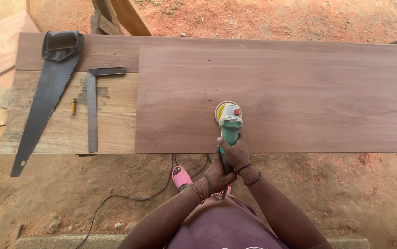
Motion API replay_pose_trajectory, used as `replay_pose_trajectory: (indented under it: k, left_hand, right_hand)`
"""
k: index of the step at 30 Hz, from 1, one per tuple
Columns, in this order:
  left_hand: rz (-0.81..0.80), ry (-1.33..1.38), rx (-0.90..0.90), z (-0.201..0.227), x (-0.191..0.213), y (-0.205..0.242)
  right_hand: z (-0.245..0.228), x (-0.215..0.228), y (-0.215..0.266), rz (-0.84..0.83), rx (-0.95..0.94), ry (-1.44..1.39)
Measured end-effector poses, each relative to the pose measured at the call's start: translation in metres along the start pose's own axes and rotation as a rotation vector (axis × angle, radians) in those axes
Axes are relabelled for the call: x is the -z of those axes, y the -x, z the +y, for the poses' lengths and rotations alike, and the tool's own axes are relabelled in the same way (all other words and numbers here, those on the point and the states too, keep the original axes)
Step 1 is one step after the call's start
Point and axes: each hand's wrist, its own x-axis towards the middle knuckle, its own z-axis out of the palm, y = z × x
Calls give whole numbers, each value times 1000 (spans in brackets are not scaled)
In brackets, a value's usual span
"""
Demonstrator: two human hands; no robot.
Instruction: Sand a large wooden board using an electric power sander.
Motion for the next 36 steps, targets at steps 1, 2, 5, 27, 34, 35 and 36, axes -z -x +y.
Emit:
replay_pose_trajectory:
  k: [1,2,5,27,34,35,36]
  left_hand:
    - [-21,-76,7,4,-12,-7]
    - [-41,-151,14,8,-25,-13]
    - [-166,-173,154,42,-61,-29]
    - [-324,-283,56,48,-199,-92]
    - [-259,-256,136,43,-106,-23]
    - [-260,-272,196,44,-91,-11]
    - [-257,-269,200,40,-77,2]
  right_hand:
    - [8,15,-2,21,-10,-9]
    - [17,30,-3,40,-19,-17]
    - [37,75,-6,71,-73,-40]
    - [131,210,-12,260,-61,-329]
    - [77,111,16,143,-99,-155]
    - [62,95,25,96,-139,-134]
    - [54,78,30,91,-141,-133]
